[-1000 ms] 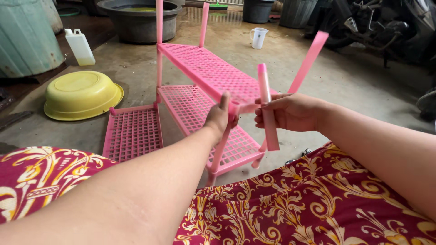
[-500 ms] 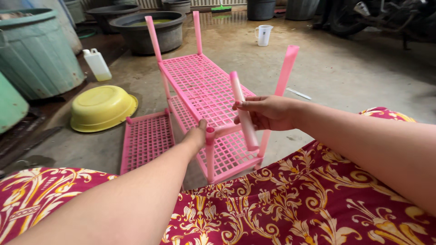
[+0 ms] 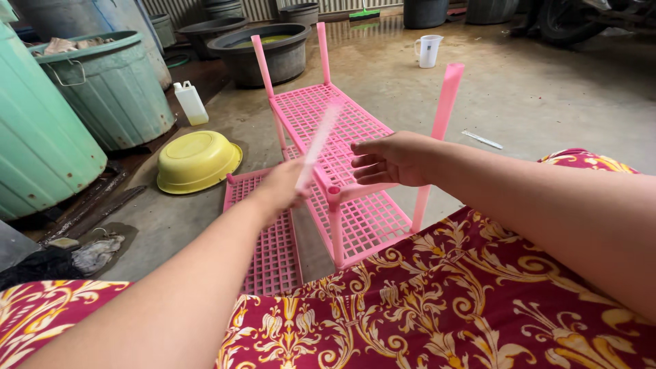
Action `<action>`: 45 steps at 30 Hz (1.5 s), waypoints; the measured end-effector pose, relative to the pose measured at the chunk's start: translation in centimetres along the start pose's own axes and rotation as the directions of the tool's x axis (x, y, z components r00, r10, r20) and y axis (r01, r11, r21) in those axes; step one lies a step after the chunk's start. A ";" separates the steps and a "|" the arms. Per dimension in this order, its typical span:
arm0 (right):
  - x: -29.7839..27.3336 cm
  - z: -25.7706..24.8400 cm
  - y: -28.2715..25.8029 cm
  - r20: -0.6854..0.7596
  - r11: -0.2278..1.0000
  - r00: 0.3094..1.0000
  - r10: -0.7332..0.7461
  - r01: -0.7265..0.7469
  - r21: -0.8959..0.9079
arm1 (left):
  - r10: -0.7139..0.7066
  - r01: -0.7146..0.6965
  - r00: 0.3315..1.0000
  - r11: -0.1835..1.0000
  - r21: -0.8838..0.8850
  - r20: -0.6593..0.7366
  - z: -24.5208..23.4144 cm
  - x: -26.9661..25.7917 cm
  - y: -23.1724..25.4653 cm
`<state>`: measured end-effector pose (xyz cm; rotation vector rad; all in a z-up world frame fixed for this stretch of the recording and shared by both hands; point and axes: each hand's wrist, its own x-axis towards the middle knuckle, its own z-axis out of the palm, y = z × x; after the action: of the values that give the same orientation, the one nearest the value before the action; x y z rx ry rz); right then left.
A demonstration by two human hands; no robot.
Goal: The person assembles a pink plastic shelving unit by hand. They connect the vertical poles to the grid shelves, rotate the unit to access different sides, and secure the frame components together.
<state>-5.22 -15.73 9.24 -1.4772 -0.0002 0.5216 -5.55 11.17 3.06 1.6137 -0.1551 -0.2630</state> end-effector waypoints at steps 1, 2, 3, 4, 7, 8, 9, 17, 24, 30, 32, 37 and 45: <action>0.0 0.1 0.0 -0.006 1.000 1.000 0.000 0.000 -0.020 | 0.004 -0.003 0.996 1.000 0.020 -0.084 -1.9 0.0 -1.6; 0.0 0.1 0.0 -0.023 0.999 1.000 -0.003 0.002 -0.043 | 0.011 -0.004 0.986 0.999 0.039 -0.168 -3.9 -0.1 -3.6; -0.1 -0.1 0.0 -0.040 0.998 0.999 -0.003 0.001 -0.066 | -0.085 0.105 0.972 0.991 0.083 -0.217 -5.7 -0.1 -5.6; -0.2 -0.4 0.0 -0.057 0.996 0.998 -0.004 -0.001 -0.089 | -0.177 0.215 0.947 0.969 0.121 -0.269 -7.1 0.0 -7.8; -0.3 -0.9 0.1 -0.074 0.991 0.996 0.048 -0.057 -0.122 | -0.463 0.546 0.771 0.834 0.079 -0.437 -9.9 -0.4 -15.6; -0.3 -1.1 0.2 -0.077 0.991 0.996 0.051 -0.060 -0.122 | -0.535 0.605 0.727 0.796 0.033 -0.430 -10.1 -0.5 -17.5; -0.2 -1.2 0.3 -0.083 0.990 0.995 0.056 -0.066 -0.122 | -0.523 0.617 0.712 0.784 0.064 -0.468 -10.0 -0.5 -19.0; 0.9 -2.7 0.2 -0.114 0.981 0.984 0.134 -0.148 -0.126 | 0.042 0.197 0.848 0.900 0.389 -0.528 -5.9 3.2 -11.5; 1.0 -4.7 -0.1 -0.179 0.966 0.967 0.180 -0.208 -0.154 | 0.170 0.016 0.894 0.912 0.409 -0.415 -2.9 2.5 -2.8; 0.9 -6.1 0.7 -0.186 0.971 0.970 0.155 -0.184 -0.154 | 0.156 0.027 0.896 0.915 0.402 -0.416 -5.2 -0.6 -2.9; 0.9 -6.2 0.8 -0.191 0.971 0.970 0.148 -0.179 -0.156 | 0.173 0.014 0.891 0.913 0.408 -0.420 -5.2 -0.9 -1.6; 1.5 -7.4 1.0 -0.180 0.977 0.974 0.139 -0.165 -0.135 | 0.249 -0.068 0.890 0.902 0.427 -0.382 -3.1 0.4 2.2; 1.4 -8.7 0.7 -0.339 0.978 0.931 0.139 -0.183 -0.102 | 0.427 -0.235 0.852 0.829 0.508 -0.302 -1.2 -0.1 6.7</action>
<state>-1.46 -23.44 7.13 -1.6901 0.3603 0.4056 -4.94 11.98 9.75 2.0332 -0.1905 0.4243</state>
